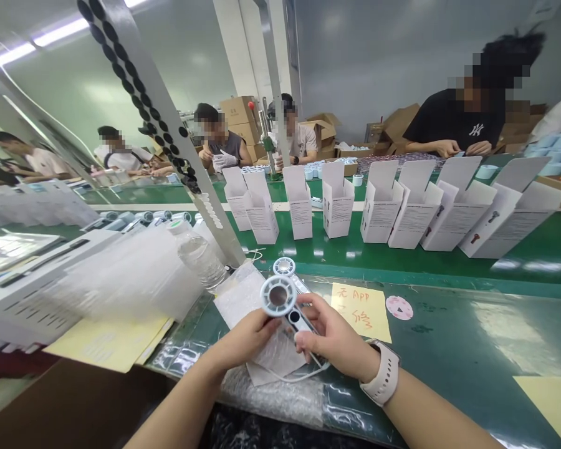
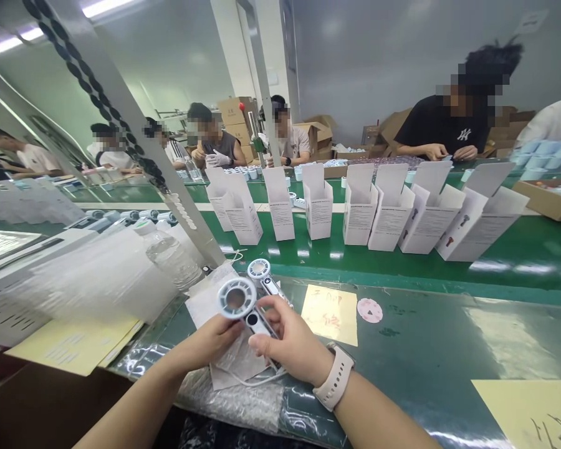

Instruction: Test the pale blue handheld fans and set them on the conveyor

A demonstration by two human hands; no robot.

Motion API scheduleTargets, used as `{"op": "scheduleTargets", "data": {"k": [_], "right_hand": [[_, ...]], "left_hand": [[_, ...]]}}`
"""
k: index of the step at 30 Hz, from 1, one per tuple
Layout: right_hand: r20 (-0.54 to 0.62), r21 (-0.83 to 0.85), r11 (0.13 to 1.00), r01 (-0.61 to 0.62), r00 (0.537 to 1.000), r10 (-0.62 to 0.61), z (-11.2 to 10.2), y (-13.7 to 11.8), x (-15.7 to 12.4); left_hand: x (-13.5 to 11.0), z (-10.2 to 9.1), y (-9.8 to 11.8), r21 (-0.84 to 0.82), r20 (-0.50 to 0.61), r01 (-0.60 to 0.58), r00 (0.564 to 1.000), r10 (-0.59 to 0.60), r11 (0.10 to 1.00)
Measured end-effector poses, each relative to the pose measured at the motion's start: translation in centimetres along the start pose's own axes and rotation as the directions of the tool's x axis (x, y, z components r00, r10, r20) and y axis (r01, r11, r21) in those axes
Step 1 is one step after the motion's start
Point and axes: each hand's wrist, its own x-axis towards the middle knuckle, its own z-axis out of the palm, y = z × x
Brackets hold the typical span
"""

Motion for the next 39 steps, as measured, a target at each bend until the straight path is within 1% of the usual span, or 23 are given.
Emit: {"op": "scheduleTargets", "data": {"k": [1, 2, 3, 5, 6, 7, 8, 9, 11, 14, 17, 20, 22, 24, 26, 28, 29, 31, 32, 34, 36, 37, 39], "right_hand": [[0.025, -0.039, 0.999, -0.011, 1.0, 0.011, 0.0, 0.1, -0.1], [0.034, -0.09, 0.996, -0.022, 0.999, 0.026, 0.1, 0.2, -0.1], [0.033, -0.147, 0.989, -0.034, 0.999, 0.039, 0.1, 0.3, -0.1], [0.026, -0.255, 0.966, -0.046, 0.998, 0.055, 0.2, 0.4, -0.1], [0.022, -0.293, 0.955, -0.047, 0.998, 0.056, 0.2, 0.4, -0.1], [0.02, -0.319, 0.947, -0.051, 0.998, 0.06, 0.2, 0.5, 0.0], [0.021, -0.329, 0.943, -0.057, 0.998, 0.067, 0.2, 0.5, 0.0], [0.027, -0.316, 0.946, -0.069, 0.996, 0.082, 0.3, 0.5, 0.1], [0.045, -0.242, 0.963, -0.12, 0.99, 0.135, 0.3, 0.5, 0.2], [0.051, -0.127, 0.973, -0.192, 0.979, 0.2, 0.4, 0.5, 0.4], [0.01, -0.118, 0.974, -0.194, 0.98, 0.197, 0.3, 0.8, 0.6], [-0.035, -0.214, 0.96, -0.179, 0.984, 0.175, 0.3, 1.1, 0.7], [-0.044, -0.285, 0.943, -0.175, 0.985, 0.169, 0.3, 1.1, 0.7], [-0.057, -0.377, 0.913, -0.153, 0.988, 0.142, 0.5, 0.9, 0.6], [-0.071, -0.516, 0.852, -0.094, 0.995, 0.067, 0.7, 0.6, 0.4], [-0.067, -0.62, 0.784, -0.034, 0.998, -0.01, 1.0, 0.3, 0.2], [-0.064, -0.644, 0.765, -0.016, 0.997, -0.034, 1.1, 0.2, 0.1], [-0.076, -0.627, 0.779, -0.003, 0.995, -0.057, 1.3, 0.2, 0.0], [-0.084, -0.577, 0.817, -0.01, 0.995, -0.048, 1.4, 0.1, 0.0], [-0.092, -0.382, 0.922, -0.057, 0.996, 0.023, 1.6, 0.0, 0.1], [-0.074, -0.108, 0.986, -0.131, 0.99, 0.123, 1.8, -0.1, 0.3], [-0.066, 0.017, 0.987, -0.159, 0.985, 0.159, 1.9, -0.2, 0.4], [-0.059, 0.196, 0.964, -0.178, 0.98, 0.192, 2.1, -0.3, 0.5]], "left_hand": [[-0.1, -0.2, -0.3, -0.112, -0.058, -0.009, 0.998, 0.003, 0.994], [-0.1, -0.4, -0.7, -0.239, -0.108, -0.002, 0.994, -0.024, 0.971], [-0.2, -0.6, -0.9, -0.376, -0.143, 0.022, 0.986, -0.081, 0.926], [-0.4, -0.9, -1.3, -0.62, -0.157, 0.086, 0.96, -0.231, 0.78], [-0.5, -1.1, -1.4, -0.7, -0.144, 0.108, 0.947, -0.289, 0.705], [-0.6, -1.3, -1.5, -0.749, -0.129, 0.122, 0.938, -0.323, 0.651], [-0.7, -1.5, -1.6, -0.771, -0.12, 0.127, 0.934, -0.337, 0.624], [-0.8, -1.6, -1.6, -0.774, -0.112, 0.131, 0.934, -0.338, 0.62], [-0.9, -1.9, -1.6, -0.74, -0.1, 0.147, 0.941, -0.323, 0.657], [-1.1, -2.5, -1.3, -0.628, -0.107, 0.158, 0.953, -0.285, 0.762], [-1.1, -3.2, -0.8, -0.504, -0.121, 0.132, 0.968, -0.221, 0.854], [-1.0, -3.7, -0.1, -0.38, -0.13, 0.08, 0.982, -0.139, 0.922], [-0.9, -3.8, 0.5, -0.25, -0.15, 0.041, 0.985, -0.081, 0.967], [-1.0, -3.5, 1.2, -0.081, -0.198, 0.004, 0.98, -0.02, 0.997], [-1.3, -2.7, 2.0, 0.131, -0.223, -0.025, 0.973, 0.055, 0.991], [-1.8, -1.6, 2.7, 0.376, -0.167, -0.091, 0.972, 0.164, 0.922], [-2.2, -1.0, 2.9, 0.491, -0.1, -0.151, 0.969, 0.227, 0.858], [-2.8, 0.0, 3.4, 0.651, 0.059, -0.297, 0.937, 0.344, 0.698], [-3.0, 0.3, 3.6, 0.703, 0.119, -0.355, 0.913, 0.39, 0.616], [-3.2, 0.2, 3.9, 0.785, 0.163, -0.402, 0.868, 0.469, 0.471], [-3.2, -0.4, 4.5, 0.85, 0.134, -0.382, 0.823, 0.552, 0.362], [-3.2, -0.8, 4.8, 0.873, 0.12, -0.367, 0.8, 0.587, 0.322], [-3.1, -1.5, 5.4, 0.894, 0.115, -0.358, 0.766, 0.633, 0.27]]}}
